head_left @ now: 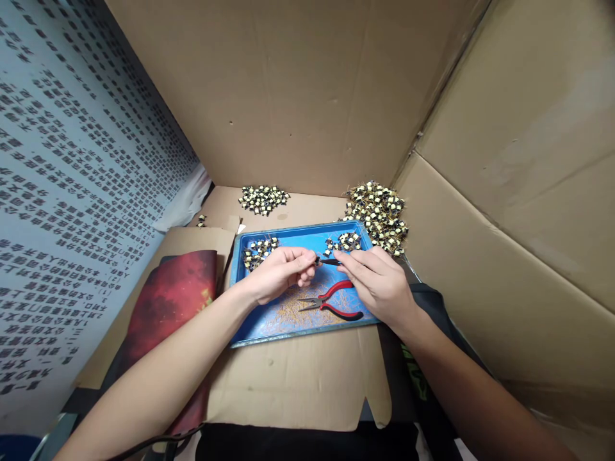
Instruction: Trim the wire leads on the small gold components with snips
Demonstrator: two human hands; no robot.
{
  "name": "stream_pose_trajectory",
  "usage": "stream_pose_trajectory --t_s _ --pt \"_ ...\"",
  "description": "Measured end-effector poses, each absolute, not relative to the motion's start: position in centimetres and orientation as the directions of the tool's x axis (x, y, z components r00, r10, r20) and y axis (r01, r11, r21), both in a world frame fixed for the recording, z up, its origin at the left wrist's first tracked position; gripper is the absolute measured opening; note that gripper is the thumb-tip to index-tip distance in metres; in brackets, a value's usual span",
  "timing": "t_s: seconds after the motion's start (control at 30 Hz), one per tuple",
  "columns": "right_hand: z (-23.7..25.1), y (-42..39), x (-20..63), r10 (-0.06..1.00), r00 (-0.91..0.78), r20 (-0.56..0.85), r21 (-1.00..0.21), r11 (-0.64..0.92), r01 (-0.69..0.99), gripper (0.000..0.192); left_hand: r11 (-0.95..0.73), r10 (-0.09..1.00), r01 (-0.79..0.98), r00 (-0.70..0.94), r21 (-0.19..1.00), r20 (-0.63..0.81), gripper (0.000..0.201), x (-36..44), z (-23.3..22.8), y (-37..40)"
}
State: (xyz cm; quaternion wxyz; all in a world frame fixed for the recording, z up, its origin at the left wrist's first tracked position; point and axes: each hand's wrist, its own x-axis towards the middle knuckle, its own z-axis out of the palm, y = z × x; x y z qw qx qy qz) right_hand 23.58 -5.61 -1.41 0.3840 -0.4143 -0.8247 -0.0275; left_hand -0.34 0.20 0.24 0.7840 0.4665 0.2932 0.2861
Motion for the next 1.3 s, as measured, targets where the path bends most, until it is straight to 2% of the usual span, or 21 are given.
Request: stream_pose_trajectory --t_s 0.5,0.83,1.3 --pt "-1.16 -5.69 23.67 0.671 -0.4 0.625 -0.258 0.661 0.705 0.042 0.415 0.714 -0.188 0.674 0.89 -0.191 0.033 -0.41 0.27 0.27" --pt "-1.51 -5.44 23.36 0.655 -0.336 0.677 -0.266 0.643 0.718 0.04 0.434 0.711 -0.212 0.677 0.876 -0.188 0.032 -0.54 -0.16 0.32" --pt "-1.49 -5.52 23.27 0.592 -0.363 0.72 -0.184 0.666 0.723 0.041 0.437 0.713 -0.191 0.669 0.879 -0.209 0.033 -0.54 0.04 0.46"
